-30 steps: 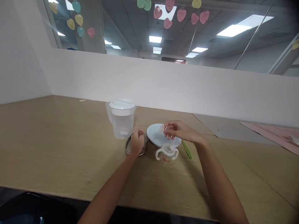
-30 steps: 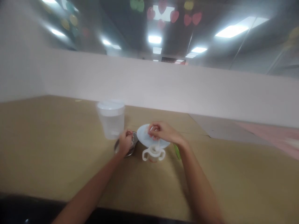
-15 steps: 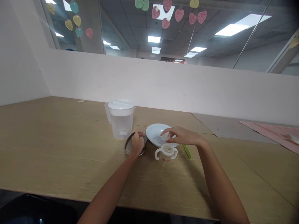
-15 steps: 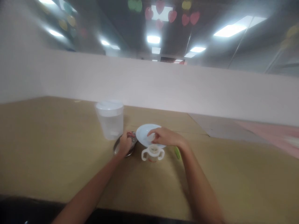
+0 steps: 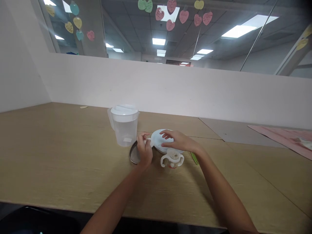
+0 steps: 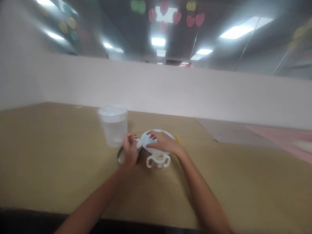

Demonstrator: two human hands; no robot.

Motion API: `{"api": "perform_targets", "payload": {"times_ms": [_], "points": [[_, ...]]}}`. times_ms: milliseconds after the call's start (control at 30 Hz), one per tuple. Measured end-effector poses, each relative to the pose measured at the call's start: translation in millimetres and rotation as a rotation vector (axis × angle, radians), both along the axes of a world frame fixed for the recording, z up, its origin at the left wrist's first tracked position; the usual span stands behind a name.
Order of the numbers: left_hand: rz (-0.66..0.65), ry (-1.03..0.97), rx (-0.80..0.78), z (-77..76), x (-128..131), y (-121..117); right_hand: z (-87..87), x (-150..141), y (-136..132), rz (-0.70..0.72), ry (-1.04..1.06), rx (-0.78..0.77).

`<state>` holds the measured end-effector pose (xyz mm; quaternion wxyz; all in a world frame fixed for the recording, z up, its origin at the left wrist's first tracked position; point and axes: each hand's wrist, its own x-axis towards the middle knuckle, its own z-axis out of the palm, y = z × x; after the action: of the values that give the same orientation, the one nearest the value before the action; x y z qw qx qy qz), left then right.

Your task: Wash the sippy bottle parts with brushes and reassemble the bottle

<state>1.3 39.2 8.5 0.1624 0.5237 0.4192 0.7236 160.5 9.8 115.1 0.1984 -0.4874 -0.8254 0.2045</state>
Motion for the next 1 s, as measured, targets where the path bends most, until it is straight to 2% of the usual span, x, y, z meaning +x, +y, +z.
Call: {"api": "perform_targets", "payload": {"times_ms": [167, 267, 367, 533, 767, 900, 1000], "points": [[-0.068, 0.288, 0.260, 3.3, 13, -25, -13.7, -17, 8, 0.159, 0.036, 0.047], [-0.028, 0.377, 0.333, 5.0, 17, -34, -14.9, -17, 11, 0.221, 0.041, 0.068], [0.011, 0.363, 0.291, 6.8, 18, -34, -14.7, -15, 14, 0.165, 0.088, 0.141], [0.001, 0.330, 0.182, 8.3, 15, -26, -18.7, -15, 17, 0.045, 0.102, 0.314], [-0.051, 0.254, 0.034, 4.9, 14, -17, -18.9, -18, 14, -0.014, 0.011, 0.414], [-0.088, 0.254, 0.006, 3.2, 14, -15, -19.3, -14, 17, 0.006, 0.057, 0.394], [-0.103, 0.275, 0.026, 4.3, 14, -16, -20.4, -8, 21, 0.036, 0.193, 0.229]]}}
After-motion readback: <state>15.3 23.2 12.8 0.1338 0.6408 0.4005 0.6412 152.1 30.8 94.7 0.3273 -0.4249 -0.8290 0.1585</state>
